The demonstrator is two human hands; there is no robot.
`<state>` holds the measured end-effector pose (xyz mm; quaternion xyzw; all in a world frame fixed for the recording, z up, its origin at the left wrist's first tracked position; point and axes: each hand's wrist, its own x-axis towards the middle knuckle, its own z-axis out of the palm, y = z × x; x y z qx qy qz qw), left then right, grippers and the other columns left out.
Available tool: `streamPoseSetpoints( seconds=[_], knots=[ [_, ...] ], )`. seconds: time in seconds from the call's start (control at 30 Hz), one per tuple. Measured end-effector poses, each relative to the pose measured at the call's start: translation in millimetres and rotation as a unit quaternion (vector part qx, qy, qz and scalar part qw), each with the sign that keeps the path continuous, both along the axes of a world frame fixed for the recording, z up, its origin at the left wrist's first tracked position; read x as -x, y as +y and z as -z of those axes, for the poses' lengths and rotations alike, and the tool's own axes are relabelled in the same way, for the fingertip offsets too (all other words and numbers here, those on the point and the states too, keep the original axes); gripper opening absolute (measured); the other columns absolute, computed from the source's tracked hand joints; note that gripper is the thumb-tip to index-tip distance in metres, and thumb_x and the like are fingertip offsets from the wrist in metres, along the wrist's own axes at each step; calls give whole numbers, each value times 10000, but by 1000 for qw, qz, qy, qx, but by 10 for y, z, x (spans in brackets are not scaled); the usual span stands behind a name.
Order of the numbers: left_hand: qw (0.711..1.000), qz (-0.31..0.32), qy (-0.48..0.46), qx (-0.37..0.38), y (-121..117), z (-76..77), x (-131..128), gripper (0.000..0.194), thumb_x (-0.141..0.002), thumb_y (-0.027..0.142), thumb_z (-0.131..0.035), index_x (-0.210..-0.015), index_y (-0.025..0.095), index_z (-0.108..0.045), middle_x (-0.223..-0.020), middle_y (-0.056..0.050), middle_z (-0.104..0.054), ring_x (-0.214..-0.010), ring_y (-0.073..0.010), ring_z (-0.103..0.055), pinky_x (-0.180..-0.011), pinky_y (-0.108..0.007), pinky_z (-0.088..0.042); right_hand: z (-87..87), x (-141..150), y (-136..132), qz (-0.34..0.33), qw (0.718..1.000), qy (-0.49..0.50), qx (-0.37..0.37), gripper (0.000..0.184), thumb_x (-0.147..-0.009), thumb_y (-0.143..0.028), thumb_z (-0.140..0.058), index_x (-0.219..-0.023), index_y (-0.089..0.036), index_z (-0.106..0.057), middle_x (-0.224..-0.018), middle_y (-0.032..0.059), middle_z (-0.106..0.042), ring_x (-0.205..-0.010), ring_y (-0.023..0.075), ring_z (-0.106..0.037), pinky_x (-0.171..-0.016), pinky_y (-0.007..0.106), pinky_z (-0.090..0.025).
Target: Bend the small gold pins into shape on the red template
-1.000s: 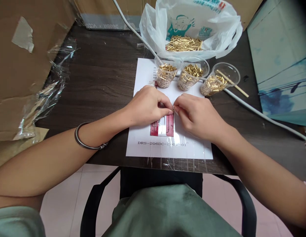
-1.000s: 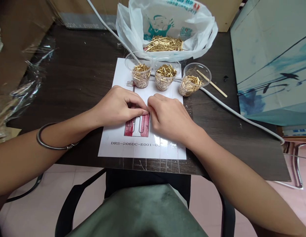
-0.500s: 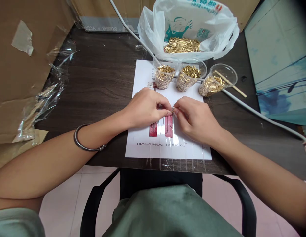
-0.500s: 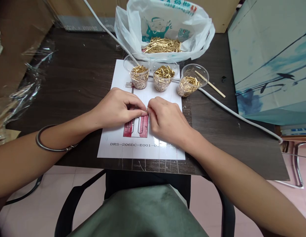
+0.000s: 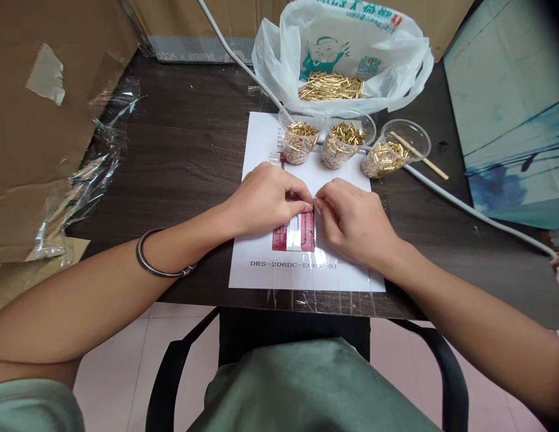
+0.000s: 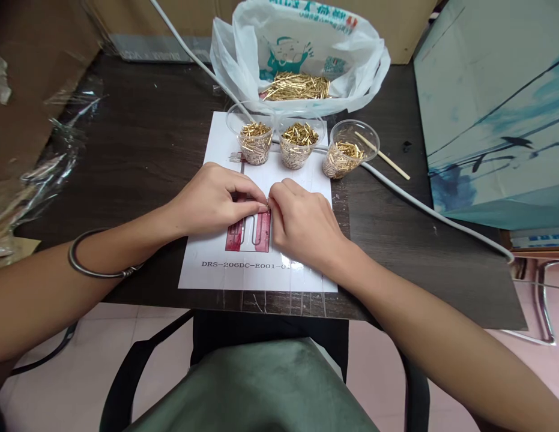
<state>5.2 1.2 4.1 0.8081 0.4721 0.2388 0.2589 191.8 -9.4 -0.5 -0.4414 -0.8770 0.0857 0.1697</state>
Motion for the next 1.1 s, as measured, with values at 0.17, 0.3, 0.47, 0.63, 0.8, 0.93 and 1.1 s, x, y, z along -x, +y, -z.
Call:
streamPoseSetpoints(
  seconds=[0.17, 0.3, 0.47, 0.63, 0.8, 0.93, 1.1],
  knots=[
    [1000, -7, 0, 7, -3, -6, -1, 145, -746, 200, -645, -807, 212, -776, -711, 1, -735, -643, -137, -628, -624, -261, -453, 19, 4, -12, 1, 1000, 4, -18, 149, -871, -209, -413, -794, -162, -532, -751, 34, -550, -630, 141, -480, -531, 295, -235],
    [1000, -10, -5, 8, -7, -11, -2, 142, -742, 197, -645, -794, 214, -776, -699, 2, -734, -633, -136, -625, -612, -262, -448, 39, 8, -21, 3, 1000, 8, -29, 148, -868, -206, -415, -791, -163, -534, -746, 33, -545, -618, 140, -466, -524, 294, -234],
    [1000, -14, -11, 8, -8, -5, -9, 134, -737, 194, -654, -786, 211, -778, -684, -1, -730, -617, -134, -621, -599, -262, -442, 60, 8, -16, 0, 999, 23, -32, 167, -881, -212, -409, -801, -155, -543, -749, 40, -545, -623, 143, -463, -532, 296, -250],
    [999, 15, -33, -17, 10, 32, 11, 123, -743, 187, -649, -778, 201, -766, -709, 6, -724, -646, -126, -622, -615, -255, -442, 42, -26, 34, -18, 997, 77, 9, 122, -854, -208, -477, -783, -151, -559, -696, 16, -537, -605, 124, -452, -571, 281, -307],
    [997, 38, -47, -53, 16, 52, 23, 93, -740, 169, -651, -756, 183, -742, -707, 13, -687, -648, -104, -583, -614, -239, -415, -1, -49, 66, -28, 993, 106, 33, 103, -841, -198, -507, -778, -145, -568, -682, 8, -539, -586, 110, -435, -582, 273, -320],
    [996, 30, -58, -66, 6, 23, 5, 55, -740, 185, -658, -756, 162, -706, -705, 10, -640, -618, -88, -527, -607, -231, -401, -25, -63, 70, -34, 989, 139, 34, 125, -873, -213, -499, -791, -146, -567, -706, 14, -556, -621, 115, -464, -612, 273, -340],
    [996, 9, -61, -67, -10, -10, 0, 46, -731, 187, -648, -753, 147, -657, -644, 33, -580, -512, -52, -444, -536, -213, -361, -45, -63, 76, -47, 969, 236, 51, 145, -918, -243, -495, -819, -163, -564, -740, 2, -566, -678, 110, -499, -646, 258, -366]
  ],
)
